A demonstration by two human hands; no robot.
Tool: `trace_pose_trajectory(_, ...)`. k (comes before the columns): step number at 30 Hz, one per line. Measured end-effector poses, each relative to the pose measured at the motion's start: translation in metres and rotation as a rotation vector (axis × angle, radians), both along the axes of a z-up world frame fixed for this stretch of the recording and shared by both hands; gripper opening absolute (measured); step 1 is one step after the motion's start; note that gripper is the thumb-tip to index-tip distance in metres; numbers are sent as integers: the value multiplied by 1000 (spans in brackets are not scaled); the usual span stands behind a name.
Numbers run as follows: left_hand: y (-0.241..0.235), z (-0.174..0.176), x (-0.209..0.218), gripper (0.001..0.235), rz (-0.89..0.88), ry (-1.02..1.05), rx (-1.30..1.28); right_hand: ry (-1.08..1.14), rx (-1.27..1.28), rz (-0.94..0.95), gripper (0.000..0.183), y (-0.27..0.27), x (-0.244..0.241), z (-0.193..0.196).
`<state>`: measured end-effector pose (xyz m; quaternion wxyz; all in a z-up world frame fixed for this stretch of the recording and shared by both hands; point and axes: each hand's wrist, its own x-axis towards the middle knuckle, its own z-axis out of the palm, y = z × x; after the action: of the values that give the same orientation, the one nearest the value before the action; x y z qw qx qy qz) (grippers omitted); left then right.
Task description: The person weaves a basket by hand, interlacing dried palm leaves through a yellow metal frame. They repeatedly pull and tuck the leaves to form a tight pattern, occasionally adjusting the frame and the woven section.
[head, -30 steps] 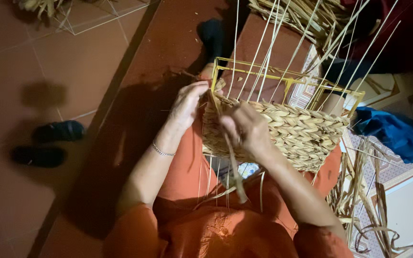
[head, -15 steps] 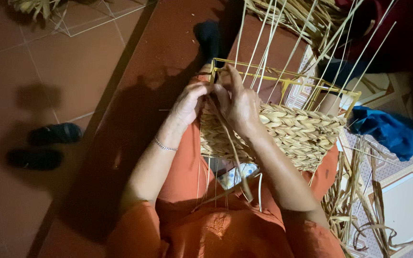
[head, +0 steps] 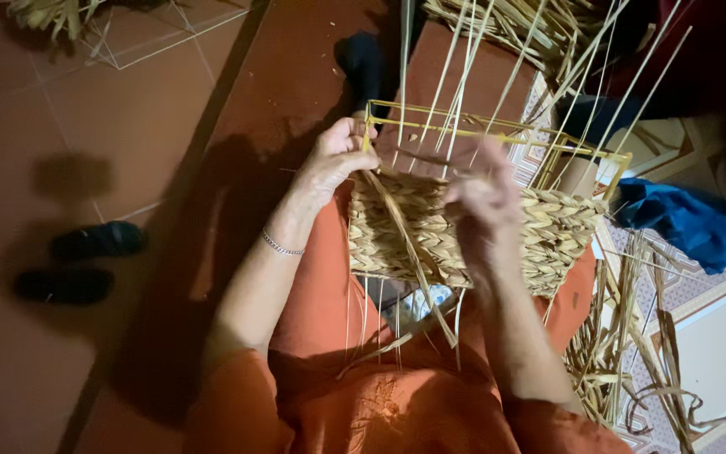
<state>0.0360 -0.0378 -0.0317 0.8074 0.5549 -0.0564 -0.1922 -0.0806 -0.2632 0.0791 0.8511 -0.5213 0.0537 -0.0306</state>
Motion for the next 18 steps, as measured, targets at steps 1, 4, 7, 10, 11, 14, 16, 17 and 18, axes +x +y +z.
trace_pose_trajectory(1, 0, 2, 0, 39, -6, 7, 15, -84, -38, -91, 52, -10, -9, 3)
trace_pose_trajectory(4, 2, 8, -3, 41, -11, -14, 31, -206, -175, -316, 20, -31, -24, -7)
trace_pose_trajectory(7, 1, 14, -2, 50, 40, 16, 118, -273, 5, -408, 15, -64, -43, -21)
trace_pose_trajectory(10, -1, 14, -3, 64, 68, 18, 80, -290, 314, -424, 16, -111, -68, -29)
trace_pose_trajectory(11, -2, 14, -2, 64, 52, 21, 58, -243, 289, -465, 15, -123, -76, -35)
trace_pose_trajectory(14, -2, 16, 0, 57, 17, 10, -6, -201, 203, -485, 13, -160, -93, -49)
trace_pose_trajectory(16, 0, 15, -6, 47, 11, -11, -38, -212, 99, -449, 12, -184, -102, -58)
trace_pose_trajectory(17, 2, 15, -9, 44, -2, 2, -15, -176, 32, -477, 11, -195, -110, -62)
trace_pose_trajectory(18, 3, 16, -9, 41, -21, 8, 7, -66, -57, -597, 11, -206, -115, -65)
